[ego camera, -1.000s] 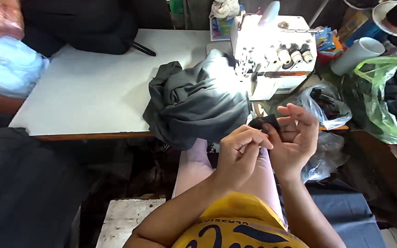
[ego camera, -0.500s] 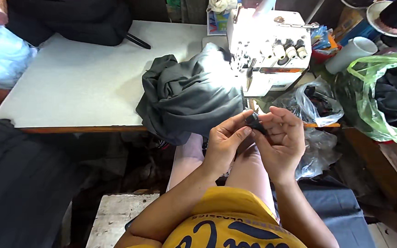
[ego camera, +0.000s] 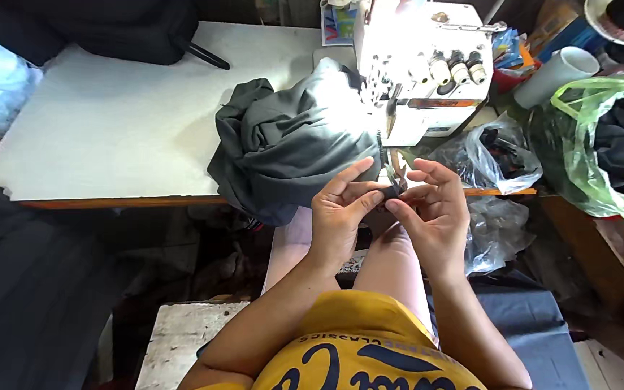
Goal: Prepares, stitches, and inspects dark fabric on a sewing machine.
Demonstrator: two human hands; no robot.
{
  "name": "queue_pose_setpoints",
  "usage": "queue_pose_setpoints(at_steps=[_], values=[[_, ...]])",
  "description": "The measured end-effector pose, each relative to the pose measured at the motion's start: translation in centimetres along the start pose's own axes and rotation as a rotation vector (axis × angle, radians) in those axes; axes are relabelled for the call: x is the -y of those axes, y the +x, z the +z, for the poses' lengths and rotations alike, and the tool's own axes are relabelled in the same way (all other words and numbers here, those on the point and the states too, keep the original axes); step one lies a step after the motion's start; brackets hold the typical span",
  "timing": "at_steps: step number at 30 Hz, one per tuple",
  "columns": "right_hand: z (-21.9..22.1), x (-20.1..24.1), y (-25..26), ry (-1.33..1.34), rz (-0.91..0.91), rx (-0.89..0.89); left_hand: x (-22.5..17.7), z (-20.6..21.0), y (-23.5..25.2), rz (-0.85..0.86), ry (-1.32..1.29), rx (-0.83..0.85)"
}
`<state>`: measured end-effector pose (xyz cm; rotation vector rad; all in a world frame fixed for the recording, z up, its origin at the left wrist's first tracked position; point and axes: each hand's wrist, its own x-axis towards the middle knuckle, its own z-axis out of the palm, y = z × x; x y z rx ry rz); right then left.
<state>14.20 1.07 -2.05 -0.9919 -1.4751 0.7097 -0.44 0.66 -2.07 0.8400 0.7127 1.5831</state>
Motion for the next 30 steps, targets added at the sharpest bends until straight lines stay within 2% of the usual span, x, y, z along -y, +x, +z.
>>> queue_pose_setpoints(at_steps=[2, 6, 15, 19, 30], values=[[-0.5, 0.2, 0.2, -0.020, 0.137, 0.093, 0.2, -0.3, 0.1, -0.002, -0.012, -0.002], [-0.5, 0.5, 0.5, 0.196, 0.318, 0.183, 0.5, -0.6, 0.2, 0.002, -0.029, -0.014], [-0.2, -0.5, 0.4, 0.333, 0.257, 0.056, 0.7, -1.1, 0.7, 0.080, 0.125, 0.030], [-0.1, -0.9, 0.4, 0.374, 0.254, 0.003, 0.6, -1.3, 0.6, -0.089, 0.171, 0.135], [0.2, -0.5, 0.3, 0.440, 0.313, 0.001, 0.6, -1.0, 0.4, -0.071, 0.195, 0.019]])
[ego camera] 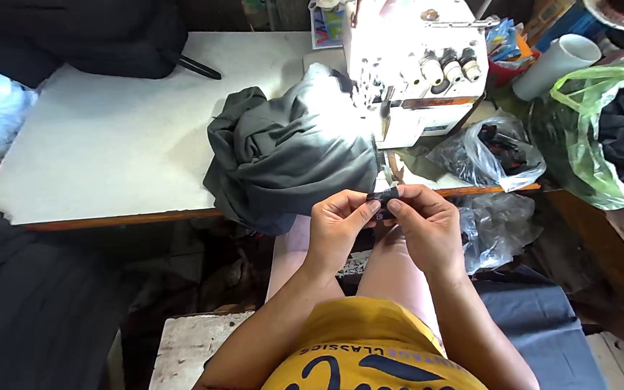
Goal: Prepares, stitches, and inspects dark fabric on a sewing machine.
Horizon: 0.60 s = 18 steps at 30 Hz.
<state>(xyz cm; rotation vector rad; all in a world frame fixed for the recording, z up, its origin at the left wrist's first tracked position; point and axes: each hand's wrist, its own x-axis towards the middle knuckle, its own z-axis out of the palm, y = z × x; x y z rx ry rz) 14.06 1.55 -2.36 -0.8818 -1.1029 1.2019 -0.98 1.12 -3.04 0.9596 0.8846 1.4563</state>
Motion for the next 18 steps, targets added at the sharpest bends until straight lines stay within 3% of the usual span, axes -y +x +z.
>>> queue_pose_setpoints(at_steps=[11, 18], values=[[-0.15, -0.31, -0.06, -0.033, -0.049, -0.029, 0.43, -0.26, -0.31, 0.055, 0.024, 0.066], [-0.14, -0.44, -0.24, -0.030, -0.059, -0.028, 0.73, -0.01, -0.45, 0.153, 0.100, 0.017]])
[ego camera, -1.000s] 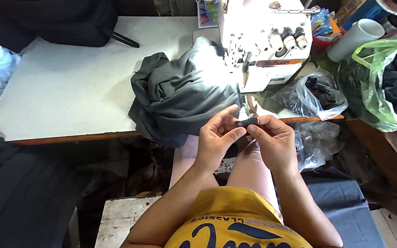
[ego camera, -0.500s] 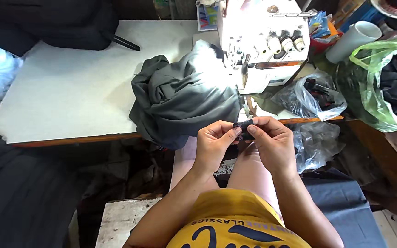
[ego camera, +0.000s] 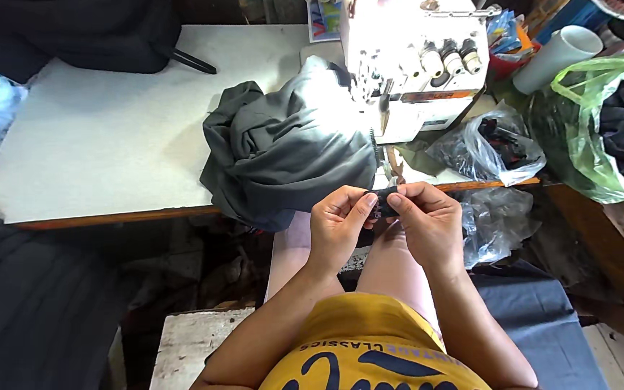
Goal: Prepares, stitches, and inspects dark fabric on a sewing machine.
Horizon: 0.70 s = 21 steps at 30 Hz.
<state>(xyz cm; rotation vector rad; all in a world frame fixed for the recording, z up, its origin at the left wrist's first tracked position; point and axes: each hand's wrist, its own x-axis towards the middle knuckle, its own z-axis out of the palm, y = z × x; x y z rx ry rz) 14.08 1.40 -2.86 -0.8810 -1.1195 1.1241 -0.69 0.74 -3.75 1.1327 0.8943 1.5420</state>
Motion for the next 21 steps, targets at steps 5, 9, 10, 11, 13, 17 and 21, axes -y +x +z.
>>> queue_pose_setpoints(at_steps=[5, 9, 10, 11, 13, 17, 21], values=[[0.0, -0.4, -0.1, 0.017, -0.003, -0.004, 0.4, 0.0, -0.2, 0.114, 0.111, -0.015], [0.1, -0.5, -0.3, 0.022, -0.008, -0.005, 0.7, 0.0, -0.3, 0.236, 0.230, 0.003], [0.1, -0.5, -0.3, 0.023, -0.015, -0.005, 0.8, 0.0, -0.3, 0.275, 0.259, 0.014], [0.2, -0.6, -0.3, 0.023, -0.025, -0.005, 0.9, 0.0, -0.2, 0.312, 0.288, 0.025], [0.3, -0.6, -0.3, 0.020, -0.033, -0.005, 1.2, 0.0, -0.2, 0.369, 0.337, 0.045], [0.4, -0.8, -0.4, 0.076, -0.040, 0.014, 1.5, -0.2, -0.3, 0.398, 0.364, 0.066], [0.9, -1.3, -0.5, 0.092, -0.090, -0.008, 1.8, -0.3, -0.5, 0.376, 0.289, 0.056]])
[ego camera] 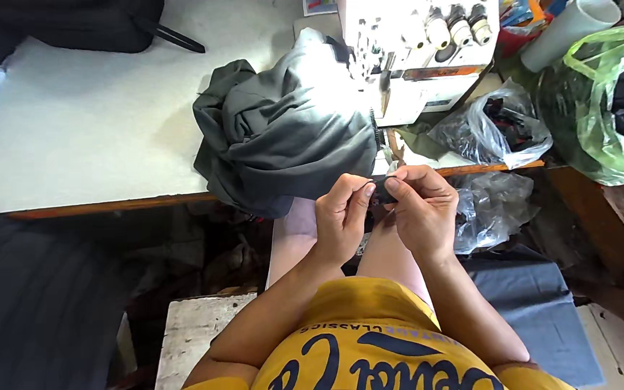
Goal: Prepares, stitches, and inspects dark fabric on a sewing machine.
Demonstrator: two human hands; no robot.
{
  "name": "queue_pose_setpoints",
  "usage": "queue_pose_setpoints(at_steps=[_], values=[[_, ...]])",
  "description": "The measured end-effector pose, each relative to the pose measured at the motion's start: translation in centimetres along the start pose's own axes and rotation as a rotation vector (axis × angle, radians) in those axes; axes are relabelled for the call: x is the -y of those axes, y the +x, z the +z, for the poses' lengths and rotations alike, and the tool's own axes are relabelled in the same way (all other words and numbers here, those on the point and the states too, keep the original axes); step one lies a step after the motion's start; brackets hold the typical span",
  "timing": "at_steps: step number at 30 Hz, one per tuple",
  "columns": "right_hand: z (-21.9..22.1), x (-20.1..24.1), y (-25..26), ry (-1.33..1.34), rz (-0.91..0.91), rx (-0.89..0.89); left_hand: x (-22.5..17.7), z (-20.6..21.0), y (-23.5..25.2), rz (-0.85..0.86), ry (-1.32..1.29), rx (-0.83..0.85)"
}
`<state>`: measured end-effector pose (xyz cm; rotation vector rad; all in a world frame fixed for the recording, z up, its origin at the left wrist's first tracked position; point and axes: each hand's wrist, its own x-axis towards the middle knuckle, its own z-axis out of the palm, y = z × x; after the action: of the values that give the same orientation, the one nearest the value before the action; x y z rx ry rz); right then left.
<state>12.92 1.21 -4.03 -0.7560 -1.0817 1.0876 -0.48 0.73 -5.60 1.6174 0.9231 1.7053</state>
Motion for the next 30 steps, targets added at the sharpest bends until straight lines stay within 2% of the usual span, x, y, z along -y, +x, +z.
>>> queue_pose_setpoints(at_steps=[5, 7, 9, 12, 15, 18, 23, 27, 30], values=[[0.6, -0.7, 1.8, -0.142, -0.088, 0.004, 0.5, -1.1, 1.8, -0.064, 0.062, 0.014], [0.6, -0.7, 4.6, -0.222, -0.057, 0.054, 0.5, -2.3, 4.3, -0.106, 0.161, 0.075], [1.0, -1.0, 8.5, -0.193, 0.027, 0.029, 0.3, -3.2, 7.2, -0.107, 0.296, 0.070], [1.8, -2.0, 13.9, -0.194, 0.132, -0.025, 0.4, -3.5, 10.8, 0.080, 0.477, 0.051], [2.1, -3.3, 16.0, -0.308, 0.138, -0.001, 1.7, -2.7, 12.7, 0.244, 0.635, 0.148], [1.9, -4.0, 16.2, -0.419, 0.167, 0.008, 4.0, -2.2, 12.9, 0.310, 0.754, 0.255], [1.9, -4.0, 15.9, -0.313, 0.273, -0.012, 5.1, -2.0, 12.6, 0.298, 0.855, 0.274], [0.6, -4.4, 13.8, -0.296, 0.177, -0.085, 4.9, -2.1, 13.0, 0.287, 0.886, 0.286], [-0.6, -4.2, 10.4, -0.277, 0.373, 0.001, 4.9, -2.2, 13.0, 0.279, 0.920, 0.314]])
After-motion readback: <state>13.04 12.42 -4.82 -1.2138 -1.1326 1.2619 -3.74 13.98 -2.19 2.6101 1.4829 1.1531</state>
